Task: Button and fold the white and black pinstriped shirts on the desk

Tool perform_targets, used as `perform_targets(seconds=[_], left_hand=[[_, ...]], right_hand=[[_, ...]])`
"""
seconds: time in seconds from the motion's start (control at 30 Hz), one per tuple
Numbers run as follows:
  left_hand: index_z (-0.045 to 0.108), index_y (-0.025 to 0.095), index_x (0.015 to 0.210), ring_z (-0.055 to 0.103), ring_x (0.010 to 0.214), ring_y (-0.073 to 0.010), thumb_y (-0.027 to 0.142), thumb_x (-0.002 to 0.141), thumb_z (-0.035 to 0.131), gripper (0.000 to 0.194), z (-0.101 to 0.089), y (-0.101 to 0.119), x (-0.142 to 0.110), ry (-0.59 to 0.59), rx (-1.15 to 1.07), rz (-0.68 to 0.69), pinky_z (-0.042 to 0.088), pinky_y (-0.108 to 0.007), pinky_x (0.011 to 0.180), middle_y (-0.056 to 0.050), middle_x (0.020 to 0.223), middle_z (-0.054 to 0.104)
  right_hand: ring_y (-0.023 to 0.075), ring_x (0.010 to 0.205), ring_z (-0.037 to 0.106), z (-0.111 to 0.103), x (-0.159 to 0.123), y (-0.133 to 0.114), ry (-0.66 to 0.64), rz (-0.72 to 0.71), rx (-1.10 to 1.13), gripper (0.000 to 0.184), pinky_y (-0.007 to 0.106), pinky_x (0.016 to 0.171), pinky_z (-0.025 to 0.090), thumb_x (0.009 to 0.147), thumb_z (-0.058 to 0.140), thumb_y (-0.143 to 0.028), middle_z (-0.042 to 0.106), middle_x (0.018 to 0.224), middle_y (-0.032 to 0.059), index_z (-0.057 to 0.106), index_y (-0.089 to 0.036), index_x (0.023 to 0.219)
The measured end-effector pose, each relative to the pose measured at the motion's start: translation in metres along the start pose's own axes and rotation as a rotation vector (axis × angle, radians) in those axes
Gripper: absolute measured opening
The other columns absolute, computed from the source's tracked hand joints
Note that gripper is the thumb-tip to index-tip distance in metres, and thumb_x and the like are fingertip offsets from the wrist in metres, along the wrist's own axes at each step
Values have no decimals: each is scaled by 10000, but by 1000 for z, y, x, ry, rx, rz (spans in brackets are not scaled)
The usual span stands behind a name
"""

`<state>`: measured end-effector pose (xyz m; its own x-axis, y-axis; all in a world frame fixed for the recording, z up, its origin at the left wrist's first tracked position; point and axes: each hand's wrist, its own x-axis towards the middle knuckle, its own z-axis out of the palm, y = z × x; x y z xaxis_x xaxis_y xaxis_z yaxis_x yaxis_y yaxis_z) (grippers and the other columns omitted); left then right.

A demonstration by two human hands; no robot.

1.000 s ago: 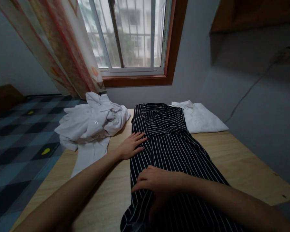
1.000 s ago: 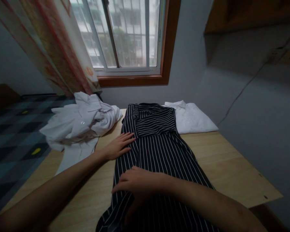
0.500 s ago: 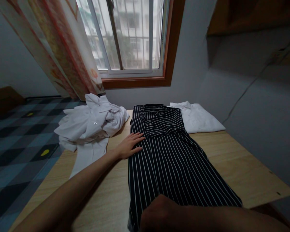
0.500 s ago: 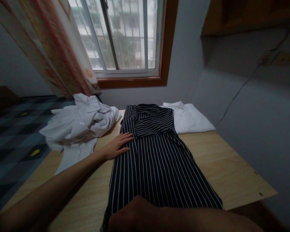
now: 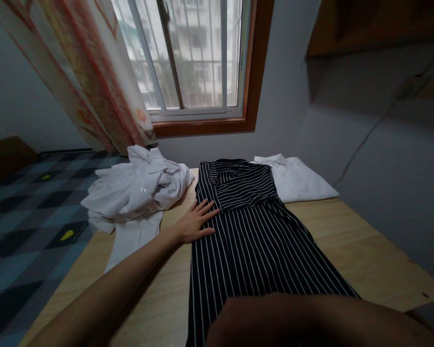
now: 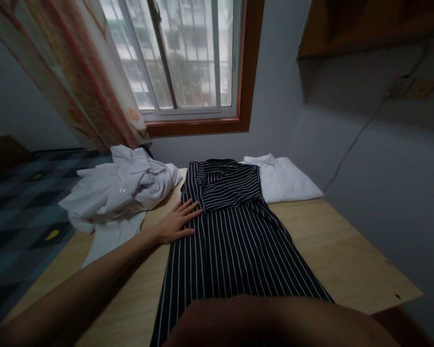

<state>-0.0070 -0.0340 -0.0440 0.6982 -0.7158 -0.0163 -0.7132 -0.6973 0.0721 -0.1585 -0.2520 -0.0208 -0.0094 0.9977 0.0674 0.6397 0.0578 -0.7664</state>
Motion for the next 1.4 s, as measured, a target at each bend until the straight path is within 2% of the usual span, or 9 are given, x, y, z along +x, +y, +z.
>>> perform_targets(seconds=[0.17, 0.27, 0.4, 0.63, 0.83, 1.03, 1.17, 1.27, 1.4], left_hand=[[366, 286, 1471, 175, 1455, -346, 677, 866, 449, 725, 4, 8, -9, -2, -22, 152, 84, -582, 1159, -95, 1568, 275], [410, 260, 1453, 216, 1436, -372, 704, 829, 483, 769, 4, 14, -13, 9, -39, 199, 94, -577, 1164, -110, 1524, 366], [312, 279, 1502, 143, 1446, -411, 732, 810, 481, 844, -1, 21, -18, -38, -65, 211, 135, -605, 1141, -108, 1576, 242], [229, 298, 1527, 159, 1441, -414, 715, 789, 528, 898, -2, 36, -31, -100, -165, 278, 104, -652, 1132, -102, 1588, 179], [253, 295, 1522, 135, 1437, -438, 656, 746, 619, 931, -13, 79, -51, -189, -279, 369, 94, -706, 1113, -91, 1588, 172], [277, 366, 1504, 234, 1432, -362, 393, 874, 555, 689, -16, 121, -68, -190, -311, 493, 230, -627, 1142, -12, 1563, 266], [300, 407, 1488, 281, 1420, -350, 382, 899, 516, 628, -9, 126, -71, -148, -297, 532, 293, -605, 1124, 7, 1557, 287], [351, 354, 1478, 286, 1419, -354, 421, 918, 474, 577, -12, 123, -67, -176, -325, 555, 287, -606, 1116, -25, 1552, 321], [514, 244, 1366, 441, 1301, -345, 574, 840, 558, 623, -28, 119, -30, -76, -361, 502, 381, -527, 1046, -119, 1445, 469]], right_hand=[[183, 1206, 547, -86, 9, 48, 636, 312, -285, 313, 356, 1036, 410, 950, 527, -323, 623, 1276, 84, 619, -178, 1212], [205, 1407, 319, -125, 22, 112, 604, 495, -440, 452, 405, 1145, 267, 995, 367, -298, 388, 1507, 123, 473, -129, 1400], [266, 1457, 180, -150, 41, 172, 453, 676, -601, 539, 513, 1167, 145, 1004, 313, -408, 277, 1561, 91, 369, -151, 1474], [287, 1464, 136, -169, 63, 197, 500, 829, -630, 742, 528, 1167, 63, 951, 256, -642, 206, 1583, 118, 251, -172, 1526], [339, 1466, 69, -188, 77, 213, 569, 1030, -537, 870, 585, 1137, -18, 883, 228, -765, 117, 1596, 166, 225, -187, 1534], [402, 1452, 59, -195, 81, 214, 691, 1183, -472, 938, 628, 1117, -25, 843, 208, -817, 119, 1596, 168, 230, -183, 1534], [331, 1463, 105, -184, 66, 198, 682, 1033, -470, 768, 531, 1158, 80, 942, 219, -681, 201, 1583, 147, 295, -172, 1512], [257, 1461, 162, -159, 28, 173, 721, 819, -509, 643, 441, 1169, 160, 981, 286, -573, 282, 1562, 116, 350, -181, 1487], [235, 1442, 231, -106, -65, 128, 809, 718, -548, 609, 446, 1162, 228, 955, 407, -503, 311, 1549, 111, 370, -181, 1470]])
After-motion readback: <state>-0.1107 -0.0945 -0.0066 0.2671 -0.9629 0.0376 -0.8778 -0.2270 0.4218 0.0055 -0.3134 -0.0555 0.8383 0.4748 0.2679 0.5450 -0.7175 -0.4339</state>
